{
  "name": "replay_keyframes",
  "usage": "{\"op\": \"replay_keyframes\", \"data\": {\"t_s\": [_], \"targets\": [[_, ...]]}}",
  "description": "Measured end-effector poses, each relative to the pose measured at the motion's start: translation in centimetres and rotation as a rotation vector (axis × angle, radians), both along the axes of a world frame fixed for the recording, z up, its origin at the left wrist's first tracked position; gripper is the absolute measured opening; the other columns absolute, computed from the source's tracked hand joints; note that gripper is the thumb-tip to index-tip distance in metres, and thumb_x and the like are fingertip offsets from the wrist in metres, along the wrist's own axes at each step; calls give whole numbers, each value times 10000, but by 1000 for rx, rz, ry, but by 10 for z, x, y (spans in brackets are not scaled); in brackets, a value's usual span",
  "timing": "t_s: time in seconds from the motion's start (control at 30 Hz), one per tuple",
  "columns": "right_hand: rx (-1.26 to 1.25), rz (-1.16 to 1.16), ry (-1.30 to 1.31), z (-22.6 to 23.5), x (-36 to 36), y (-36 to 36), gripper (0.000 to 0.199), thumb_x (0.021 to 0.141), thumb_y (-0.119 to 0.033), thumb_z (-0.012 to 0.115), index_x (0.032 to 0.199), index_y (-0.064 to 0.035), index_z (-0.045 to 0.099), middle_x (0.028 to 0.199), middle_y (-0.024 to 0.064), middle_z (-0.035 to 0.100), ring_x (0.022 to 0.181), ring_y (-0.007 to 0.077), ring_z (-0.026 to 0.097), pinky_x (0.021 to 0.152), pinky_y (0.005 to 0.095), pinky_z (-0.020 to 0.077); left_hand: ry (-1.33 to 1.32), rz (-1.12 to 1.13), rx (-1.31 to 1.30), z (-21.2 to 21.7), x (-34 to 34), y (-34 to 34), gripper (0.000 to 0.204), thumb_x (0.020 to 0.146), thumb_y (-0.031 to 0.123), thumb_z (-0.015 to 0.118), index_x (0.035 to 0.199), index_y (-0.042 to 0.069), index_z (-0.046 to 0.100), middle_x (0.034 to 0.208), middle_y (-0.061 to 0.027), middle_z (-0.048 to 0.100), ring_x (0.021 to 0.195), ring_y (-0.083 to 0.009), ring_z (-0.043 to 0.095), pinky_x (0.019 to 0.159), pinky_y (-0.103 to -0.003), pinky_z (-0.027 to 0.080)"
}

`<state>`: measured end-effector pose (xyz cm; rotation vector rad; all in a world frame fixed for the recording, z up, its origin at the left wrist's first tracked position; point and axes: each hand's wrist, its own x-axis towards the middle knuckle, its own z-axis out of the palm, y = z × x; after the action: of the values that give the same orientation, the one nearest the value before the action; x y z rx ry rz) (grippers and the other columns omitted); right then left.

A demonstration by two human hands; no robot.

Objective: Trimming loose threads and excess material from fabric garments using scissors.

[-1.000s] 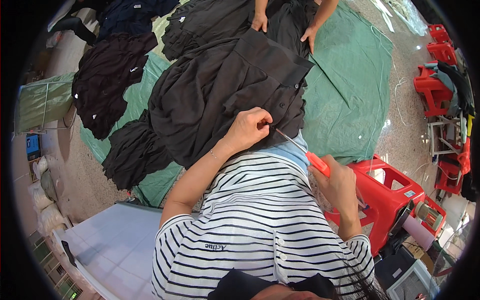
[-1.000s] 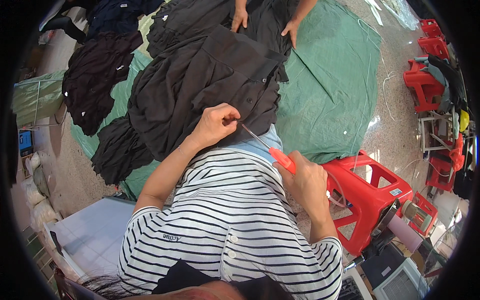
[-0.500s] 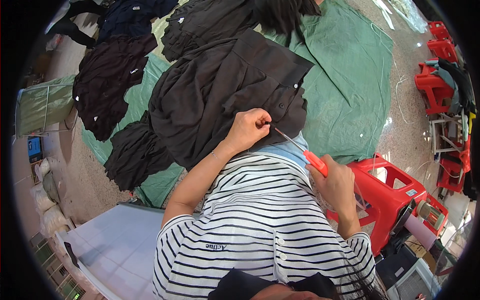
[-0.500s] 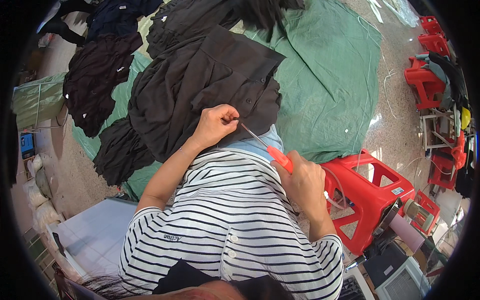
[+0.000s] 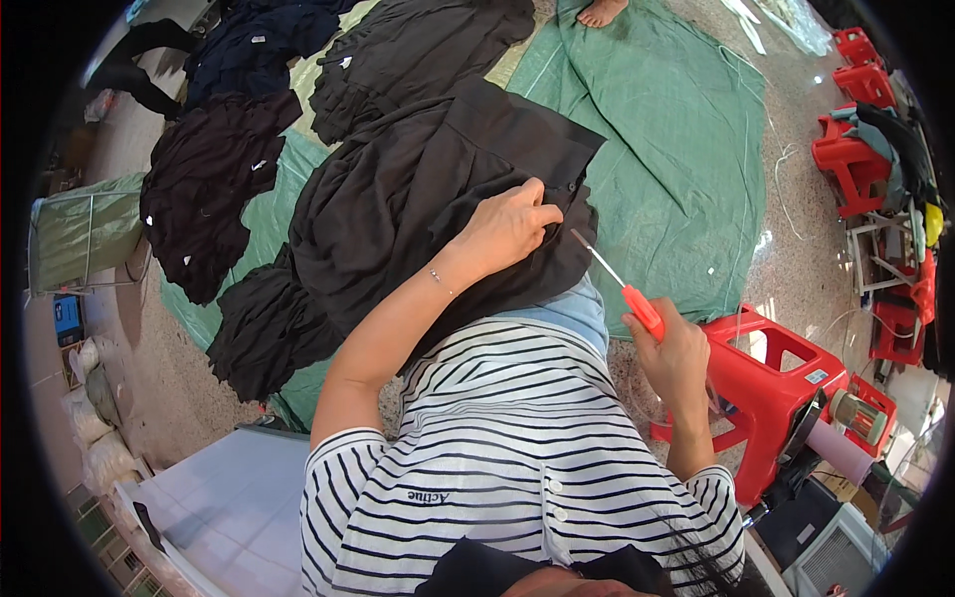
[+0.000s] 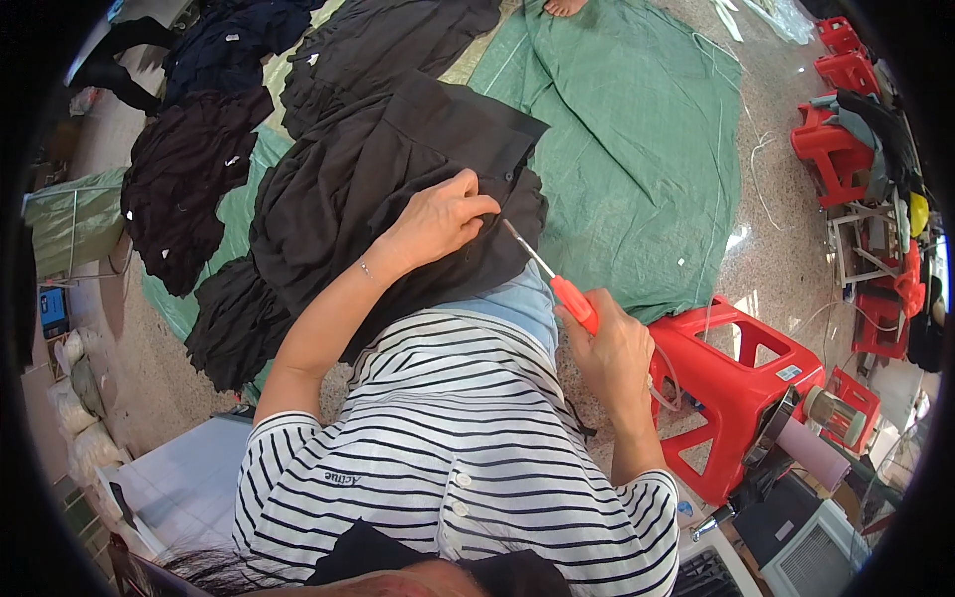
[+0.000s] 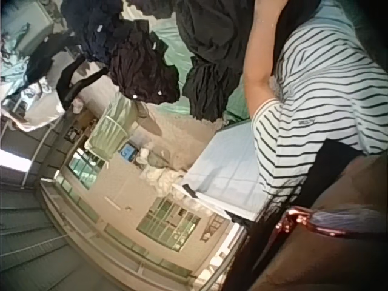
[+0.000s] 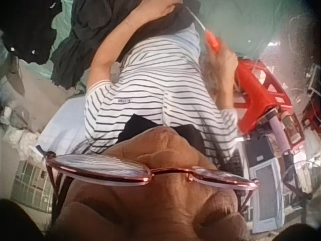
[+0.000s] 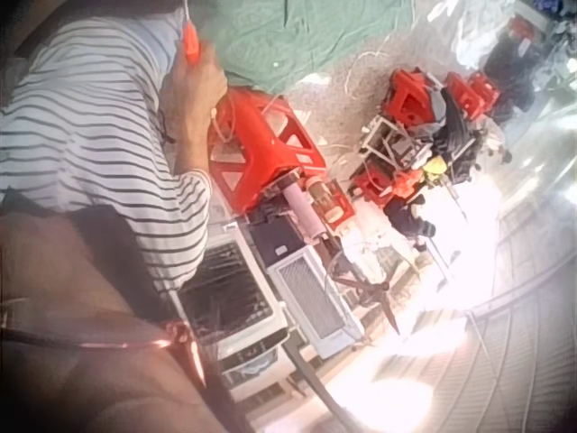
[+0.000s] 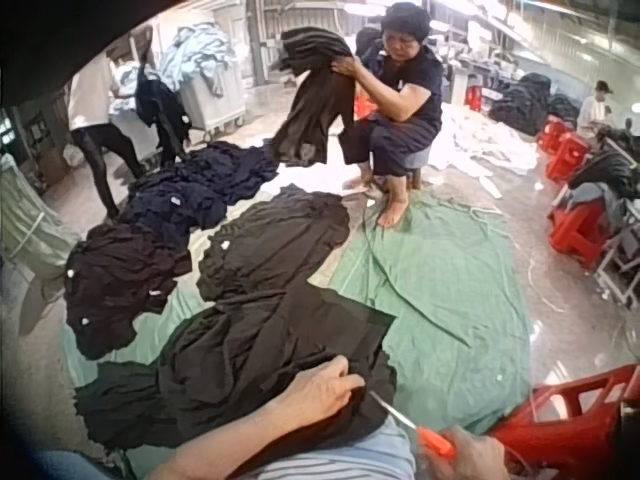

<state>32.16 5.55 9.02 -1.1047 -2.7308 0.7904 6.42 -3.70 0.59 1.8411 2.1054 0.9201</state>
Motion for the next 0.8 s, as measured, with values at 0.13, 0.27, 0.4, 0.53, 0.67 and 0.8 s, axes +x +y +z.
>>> {"op": "replay_keyframes", "data": {"t_s": [0.13,0.27,0.4,0.53,0.67,0.8], "targets": [[-18,11,4,-2,-2,-2,311,869,-345,713,869,-58,593,658,165,635,574,406,607,495,467,444,74,51,9,-10,9,0,157,761,21,669,911,63,659,802,-79,560,793,-284,631,666,-387,529],[0,28,-21,-1,-4,-2,325,864,-355,716,849,-57,586,637,169,630,553,406,599,484,468,439,-83,113,122,-16,6,-1,126,735,-11,644,858,16,648,783,-114,605,772,-308,638,677,-402,537],[8,43,-30,1,-6,-2,346,858,-360,720,818,-50,573,610,175,618,530,408,590,471,472,432,-101,120,104,-16,4,-2,147,733,-42,638,872,3,659,828,-135,649,726,-319,654,658,-387,539],[10,59,-37,3,-8,-1,351,858,-358,720,805,-47,568,592,177,609,518,410,585,464,474,429,-123,124,91,-15,3,-2,158,733,-40,643,885,0,659,827,-135,643,715,-314,654,656,-380,539],[10,59,-21,1,-10,-3,354,858,-361,720,806,-45,569,583,177,604,514,413,583,462,475,427,-126,130,90,-17,3,-2,156,733,-37,649,884,-1,656,831,-137,645,705,-309,656,649,-375,539],[12,50,-34,-3,-10,0,337,862,-352,718,830,-44,584,597,184,609,527,417,588,473,480,433,-137,149,103,-20,3,-1,144,735,-44,644,872,-3,655,817,-141,643,690,-302,657,648,-376,540]]}}
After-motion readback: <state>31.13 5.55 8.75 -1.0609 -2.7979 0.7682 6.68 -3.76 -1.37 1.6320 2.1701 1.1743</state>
